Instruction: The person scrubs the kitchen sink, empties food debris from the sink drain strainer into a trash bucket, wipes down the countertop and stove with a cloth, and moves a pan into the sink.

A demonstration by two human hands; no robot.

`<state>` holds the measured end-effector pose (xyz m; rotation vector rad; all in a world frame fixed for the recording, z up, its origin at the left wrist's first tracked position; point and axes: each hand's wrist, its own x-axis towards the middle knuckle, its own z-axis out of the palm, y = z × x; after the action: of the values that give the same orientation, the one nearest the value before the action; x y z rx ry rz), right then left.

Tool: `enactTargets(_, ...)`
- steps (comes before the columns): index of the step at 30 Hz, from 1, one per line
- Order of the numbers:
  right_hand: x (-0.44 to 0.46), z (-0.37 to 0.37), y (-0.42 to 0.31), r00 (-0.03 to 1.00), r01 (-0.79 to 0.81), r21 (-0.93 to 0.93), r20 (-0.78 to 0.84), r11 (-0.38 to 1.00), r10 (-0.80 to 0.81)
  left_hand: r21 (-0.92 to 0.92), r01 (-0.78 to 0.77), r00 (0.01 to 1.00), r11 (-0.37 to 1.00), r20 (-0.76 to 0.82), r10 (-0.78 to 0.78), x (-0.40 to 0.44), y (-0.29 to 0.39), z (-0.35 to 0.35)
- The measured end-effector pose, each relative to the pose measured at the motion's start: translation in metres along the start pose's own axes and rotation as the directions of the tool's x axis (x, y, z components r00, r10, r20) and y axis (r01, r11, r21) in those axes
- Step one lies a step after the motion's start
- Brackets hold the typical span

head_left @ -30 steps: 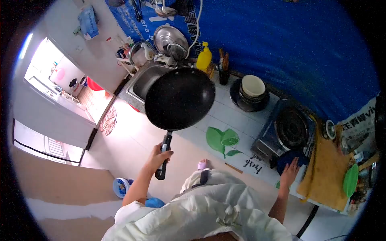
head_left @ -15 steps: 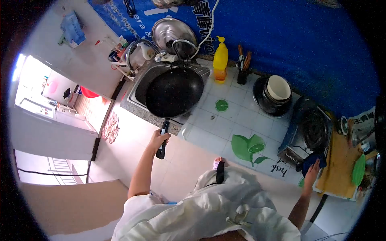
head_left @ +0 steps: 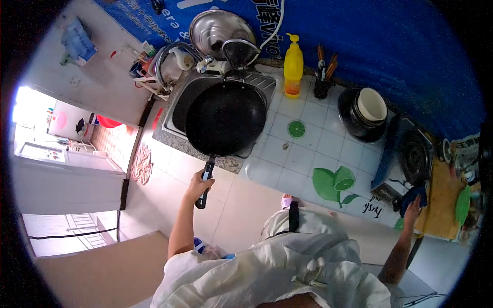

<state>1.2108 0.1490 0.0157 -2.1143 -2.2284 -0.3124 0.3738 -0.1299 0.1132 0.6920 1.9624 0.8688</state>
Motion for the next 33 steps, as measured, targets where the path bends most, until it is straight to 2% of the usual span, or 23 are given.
enactTargets(2,-0.003,0.008,0.005,0.998,0.03,-0.015,-0.048,0.999,-0.03,0.078,-0.009,1.0,0.997,-0.006,0.01,0.003,-0.005,-0.012)
enactTargets(7,0.003,0.01,0.003,0.996,0.003,0.168,-0.09,0.986,0.012,0.131,-0.056,0.998,0.99,0.039,0.051,0.015,0.012,-0.029)
enactTargets(15,0.014,-0.008,0.007,0.979,-0.087,-0.095,0.179,0.992,0.103,0.175,-0.05,0.997,0.983,0.06,0.039,0.057,0.001,-0.056)
enactTargets(19,0.017,0.004,0.023,0.983,-0.093,-0.01,0.158,0.996,0.094,0.228,-0.03,0.998,0.973,0.054,0.018,0.066,-0.006,-0.063)
enactTargets(27,0.022,0.019,0.04,0.983,-0.033,-0.142,0.177,0.989,0.059,0.188,-0.077,0.993,0.979,0.098,0.059,0.09,-0.044,-0.071)
enactTargets(29,0.022,0.023,0.045,0.981,-0.024,-0.161,0.185,0.987,0.054,0.367,-0.081,0.995,0.927,-0.023,0.096,0.089,-0.04,-0.069)
enactTargets(30,0.023,0.024,0.047,0.981,-0.02,-0.166,0.185,0.986,0.051,0.369,-0.079,0.995,0.926,-0.026,0.095,0.09,-0.038,-0.069)
enactTargets(32,0.02,0.029,0.048,0.983,-0.019,-0.198,0.174,0.98,0.054,0.621,-0.056,0.998,0.782,0.016,0.059,0.097,-0.035,-0.072)
enactTargets(33,0.019,0.027,0.043,0.986,-0.032,-0.221,0.154,0.975,0.068,0.623,-0.053,0.998,0.781,0.01,0.06,0.101,-0.039,-0.072)
